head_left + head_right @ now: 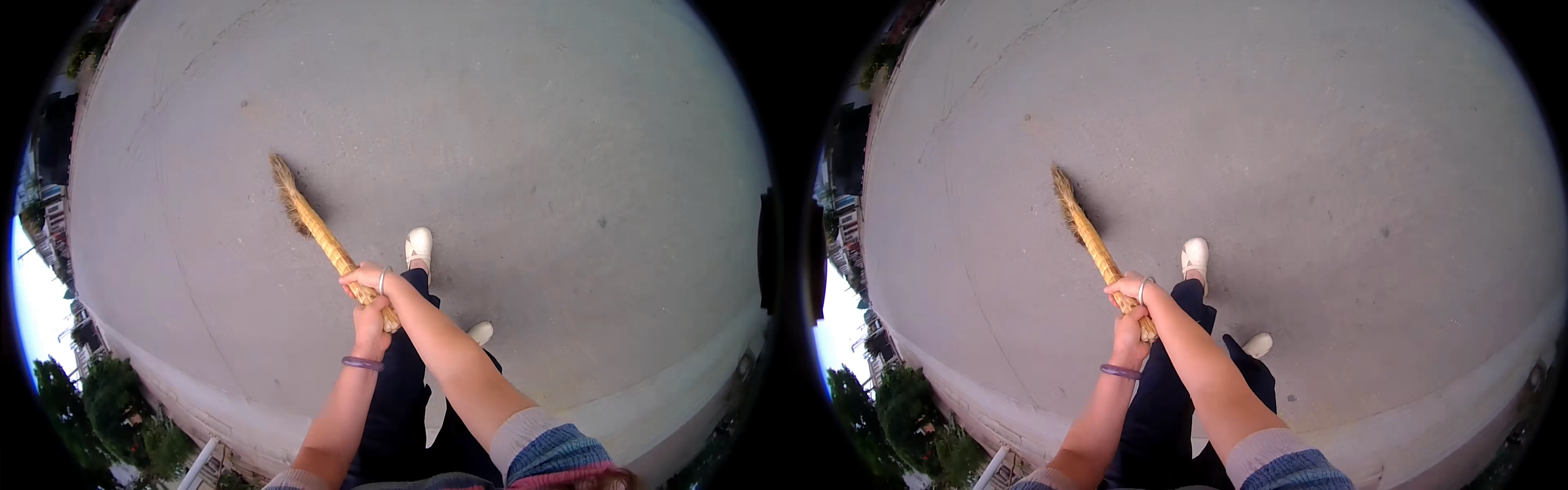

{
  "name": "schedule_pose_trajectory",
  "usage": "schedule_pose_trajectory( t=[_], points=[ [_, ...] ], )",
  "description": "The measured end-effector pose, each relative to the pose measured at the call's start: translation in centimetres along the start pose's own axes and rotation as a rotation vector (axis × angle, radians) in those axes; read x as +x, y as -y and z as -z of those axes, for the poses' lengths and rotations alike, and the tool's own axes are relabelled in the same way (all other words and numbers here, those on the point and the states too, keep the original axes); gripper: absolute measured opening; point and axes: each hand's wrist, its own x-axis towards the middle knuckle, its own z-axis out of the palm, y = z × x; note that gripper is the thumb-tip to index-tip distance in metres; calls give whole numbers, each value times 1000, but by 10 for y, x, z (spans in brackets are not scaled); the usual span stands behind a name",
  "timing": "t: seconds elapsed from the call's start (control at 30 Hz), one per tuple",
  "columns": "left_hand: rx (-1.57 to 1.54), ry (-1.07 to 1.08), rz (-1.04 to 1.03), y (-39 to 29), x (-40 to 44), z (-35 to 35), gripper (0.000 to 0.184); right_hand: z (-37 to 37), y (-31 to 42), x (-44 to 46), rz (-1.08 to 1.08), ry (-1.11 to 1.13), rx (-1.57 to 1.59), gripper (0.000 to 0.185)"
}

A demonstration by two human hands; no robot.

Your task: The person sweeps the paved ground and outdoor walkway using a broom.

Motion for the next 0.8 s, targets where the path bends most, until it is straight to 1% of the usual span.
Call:
schedule_pose_trajectory(
  t=[0.03, 0.07, 0.1, 0.13, 0.17, 0.2, 0.23, 0.27, 0.3, 0.37, 0.4, 0.43, 0.47, 0.5, 0.57, 0.6, 0.63, 0.67, 0.73, 0.77, 0.8],
  points=[
    [110, 45, 28, 1, -1, -11, 12, 24, -7, -12, 96, 7, 103, 18],
    [175, 106, -23, 20, -13, -32, 9, 35, 3, -60, 156, -68, 264, 17],
    [293, 177, 24, 43, -21, -43, 15, 52, -2, -98, 185, -190, 381, 18],
    [474, 173, 42, 59, -38, -58, 26, 65, -10, -135, 243, -316, 498, 20],
    [776, 309, 40, 73, -43, -69, 35, 76, -17, -170, 331, -480, 569, 19],
    [830, 372, 96, 84, -61, -91, 26, 90, -27, -208, 395, -597, 650, 17],
    [765, 519, 284, 69, -79, -121, 26, 98, -27, -242, 466, -728, 736, 16],
    [769, 636, 348, 54, -81, -144, 25, 105, -17, -264, 550, -862, 820, 14],
    [774, 768, 410, 45, -83, -167, 24, 110, -4, -279, 604, -934, 827, 14],
    [734, 832, 416, 27, -73, -196, 24, 121, 23, -300, 721, -1094, 838, 14],
    [835, 798, 348, 5, -82, -187, 25, 103, 25, -293, 797, -1092, 832, 16],
    [999, 799, 230, 5, -104, -197, 28, 98, 27, -312, 829, -1054, 825, 17],
    [1025, 742, 92, 18, -118, -210, 30, 104, 39, -330, 859, -1011, 819, 18],
    [1037, 673, -26, 32, -130, -200, 30, 99, 36, -335, 867, -886, 781, 19],
    [998, 432, -192, 17, -133, -202, 28, 92, 70, -315, 749, -623, 684, 21],
    [1018, 354, -260, 10, -128, -207, 27, 93, 86, -298, 720, -491, 652, 20],
    [940, 302, -365, -5, -108, -218, 26, 99, 115, -274, 659, -423, 551, 25],
    [886, 268, -339, -10, -85, -231, 26, 111, 140, -260, 627, -377, 458, 23],
    [592, 444, -272, -21, -44, -256, 27, 141, 175, -230, 508, -322, 299, 22],
    [614, 459, -253, -20, -40, -268, 27, 151, 181, -234, 501, -339, 299, 22],
    [633, 475, -240, 2, -83, -272, 27, 145, 158, -278, 498, -354, 293, 22]
  ],
)
